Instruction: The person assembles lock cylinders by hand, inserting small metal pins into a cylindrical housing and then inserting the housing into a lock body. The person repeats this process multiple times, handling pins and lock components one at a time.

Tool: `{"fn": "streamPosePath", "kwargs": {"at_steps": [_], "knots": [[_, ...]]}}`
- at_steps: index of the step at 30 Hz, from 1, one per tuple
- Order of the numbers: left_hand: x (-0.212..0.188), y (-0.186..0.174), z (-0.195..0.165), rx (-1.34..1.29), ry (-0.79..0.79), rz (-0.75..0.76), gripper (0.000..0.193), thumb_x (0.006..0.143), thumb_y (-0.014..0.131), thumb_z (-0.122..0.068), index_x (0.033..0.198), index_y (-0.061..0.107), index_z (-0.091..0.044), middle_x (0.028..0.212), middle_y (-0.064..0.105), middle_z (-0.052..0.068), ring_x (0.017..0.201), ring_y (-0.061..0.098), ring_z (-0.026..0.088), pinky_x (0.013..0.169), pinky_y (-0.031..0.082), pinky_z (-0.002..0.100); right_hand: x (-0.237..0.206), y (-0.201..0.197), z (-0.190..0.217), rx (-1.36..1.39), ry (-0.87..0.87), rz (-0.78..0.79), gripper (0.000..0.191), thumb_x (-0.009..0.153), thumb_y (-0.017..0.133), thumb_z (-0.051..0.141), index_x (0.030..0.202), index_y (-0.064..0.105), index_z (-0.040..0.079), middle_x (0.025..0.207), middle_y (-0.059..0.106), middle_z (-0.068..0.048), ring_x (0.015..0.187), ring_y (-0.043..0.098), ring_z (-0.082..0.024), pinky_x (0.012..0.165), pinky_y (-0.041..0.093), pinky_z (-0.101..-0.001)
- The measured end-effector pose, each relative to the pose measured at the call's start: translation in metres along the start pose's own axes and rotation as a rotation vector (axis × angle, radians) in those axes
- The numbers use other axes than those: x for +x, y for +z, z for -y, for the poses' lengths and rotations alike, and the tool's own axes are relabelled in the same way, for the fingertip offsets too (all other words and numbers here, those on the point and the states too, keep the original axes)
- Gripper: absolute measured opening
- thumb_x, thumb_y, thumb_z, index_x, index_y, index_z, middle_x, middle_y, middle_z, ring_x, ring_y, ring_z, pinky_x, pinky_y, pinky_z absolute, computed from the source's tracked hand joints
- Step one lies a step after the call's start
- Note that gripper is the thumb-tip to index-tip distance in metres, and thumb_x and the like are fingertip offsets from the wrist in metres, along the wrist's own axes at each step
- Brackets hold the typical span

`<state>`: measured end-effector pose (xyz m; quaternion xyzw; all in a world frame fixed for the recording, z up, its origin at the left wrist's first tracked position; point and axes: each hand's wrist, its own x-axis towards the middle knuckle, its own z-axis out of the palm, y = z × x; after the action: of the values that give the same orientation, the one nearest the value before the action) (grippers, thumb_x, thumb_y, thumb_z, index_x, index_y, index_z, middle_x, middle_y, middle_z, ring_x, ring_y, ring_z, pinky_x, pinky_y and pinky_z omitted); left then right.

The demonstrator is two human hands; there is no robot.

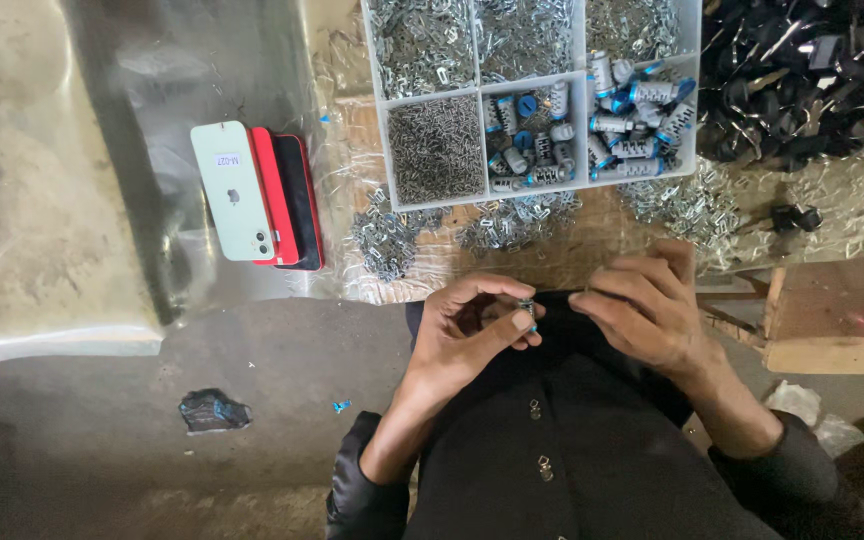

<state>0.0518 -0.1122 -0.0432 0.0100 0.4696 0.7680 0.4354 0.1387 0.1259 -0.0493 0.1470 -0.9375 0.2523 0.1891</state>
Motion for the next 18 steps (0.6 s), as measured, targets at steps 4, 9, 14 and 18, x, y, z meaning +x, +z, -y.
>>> {"fn": "streamPosePath", "kwargs": {"at_steps": [4,9,14,18], "knots": [[0.002,0.005,0.008,-0.035,0.053,0.061,0.026,0.1,0.072,-0.001,0.125,0.065,0.001,0.11,0.073,0.011,0.096,0.073,0.015,0.084,0.062,0.028,0.012,0.003,0.014,0.275,0.087,-0.073,0.027,0.081,0.087,0.004,0.102,0.071,0.01,0.104,0.072,-0.002,0.101,0.07,-0.023,0.083,0.057,-0.0359],[-0.005,0.007,0.015,-0.088,0.0,0.055,0.025,0.102,0.071,-0.001,0.126,0.066,0.002,0.105,0.073,0.011,0.094,0.072,0.015,0.082,0.061,0.027,0.025,-0.003,0.031,0.393,0.012,-0.038,0.025,0.078,0.086,0.002,0.098,0.071,0.007,0.102,0.073,-0.006,0.099,0.071,-0.028,0.079,0.06,-0.0372],[-0.017,-0.005,0.009,-0.034,0.024,0.042,0.024,0.1,0.072,-0.002,0.123,0.068,0.002,0.098,0.075,0.01,0.089,0.074,0.014,0.078,0.061,0.026,0.039,-0.001,0.045,0.359,-0.05,-0.085,0.021,0.08,0.083,-0.003,0.086,0.064,0.005,0.097,0.074,-0.007,0.095,0.075,-0.027,0.077,0.062,-0.0382],[-0.017,-0.006,0.009,0.037,0.032,0.041,0.024,0.1,0.072,0.0,0.123,0.069,0.003,0.096,0.074,0.009,0.087,0.073,0.013,0.077,0.061,0.025,0.042,-0.003,0.047,0.287,-0.108,-0.053,0.023,0.081,0.083,-0.002,0.081,0.061,0.005,0.095,0.075,-0.009,0.093,0.076,-0.026,0.074,0.063,-0.038]]}}
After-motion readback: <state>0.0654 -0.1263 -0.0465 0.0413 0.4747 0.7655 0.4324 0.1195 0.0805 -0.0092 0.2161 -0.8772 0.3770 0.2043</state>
